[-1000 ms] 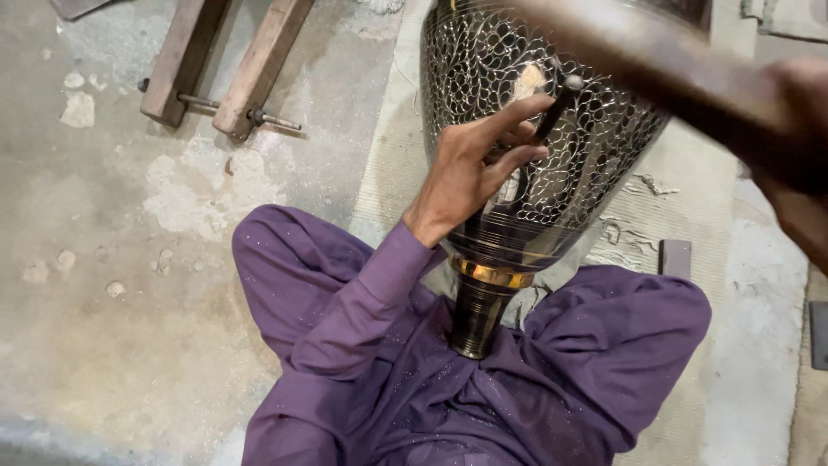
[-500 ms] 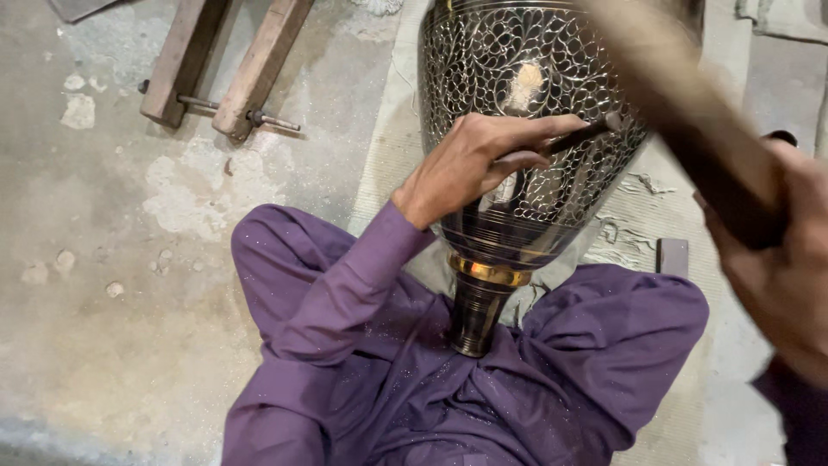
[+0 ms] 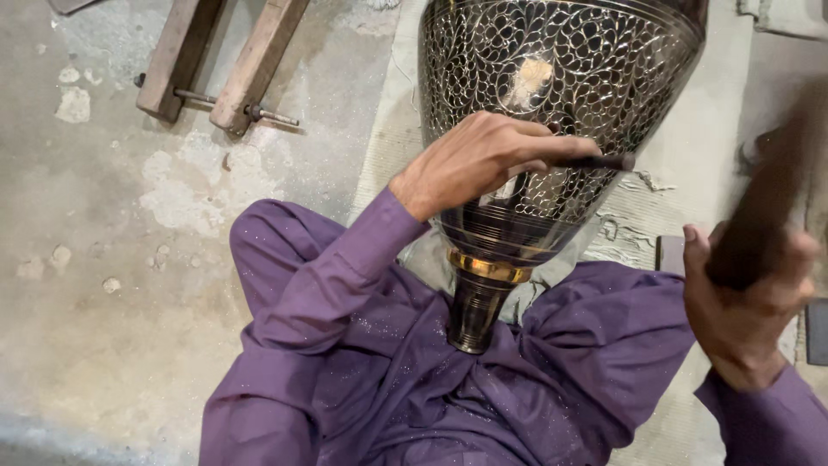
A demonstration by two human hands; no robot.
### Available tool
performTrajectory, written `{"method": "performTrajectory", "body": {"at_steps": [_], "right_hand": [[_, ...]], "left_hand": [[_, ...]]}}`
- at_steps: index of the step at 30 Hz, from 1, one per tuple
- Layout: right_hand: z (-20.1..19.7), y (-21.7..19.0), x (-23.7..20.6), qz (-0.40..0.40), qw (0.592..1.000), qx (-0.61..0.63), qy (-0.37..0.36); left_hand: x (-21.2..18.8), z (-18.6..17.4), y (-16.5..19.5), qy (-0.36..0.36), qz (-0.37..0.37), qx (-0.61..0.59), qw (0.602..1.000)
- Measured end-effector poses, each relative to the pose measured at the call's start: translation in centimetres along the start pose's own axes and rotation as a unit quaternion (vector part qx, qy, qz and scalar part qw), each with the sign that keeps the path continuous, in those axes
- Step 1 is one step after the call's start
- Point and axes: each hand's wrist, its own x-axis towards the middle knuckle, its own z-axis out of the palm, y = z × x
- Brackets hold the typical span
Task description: The person sits cross-legged on the floor with a large patterned metal vase held between their legs. They hold a chisel against the vase surface and strike it with a wooden mallet, repeatedly repositioning the chisel to carve the decorative pattern across the vessel.
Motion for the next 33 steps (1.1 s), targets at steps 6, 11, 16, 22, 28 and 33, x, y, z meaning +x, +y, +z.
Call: {"method": "performTrajectory", "body": {"at_steps": [6, 11, 16, 22, 28, 33], "right_hand": [[-1.5, 1.6, 1.5, -0.053, 0.996, -0.057, -0.044], [0.5, 6.4, 4.8, -0.126, 0.990, 0.019, -0.063], [1.1, 6.8, 8.1, -0.075, 0.981, -0.095, -0.151], [-2.1, -1.6, 14.5, -0.171, 0.964, -0.126, -0.162], [-4.4, -9.1, 16.3, -0.240, 0.953, -0.097, -0.155], [-4.4, -9.8, 15.7, -0.218, 0.906, -0.296, -0.212]], "left_hand": [[-1.5, 0.8, 0.7, 0.104, -0.063, -0.063, 0.991], [-2.6, 1.9, 1.2, 0.174, -0.128, -0.136, 0.967], [-3.2, 3.8, 1.4, 0.249, -0.167, -0.166, 0.940], [-3.6, 5.2, 2.3, 0.305, -0.223, -0.159, 0.912], [-3.6, 5.4, 4.0, 0.376, -0.231, -0.207, 0.873], [-3.5, 4.8, 4.7, 0.384, -0.254, -0.194, 0.866]]}}
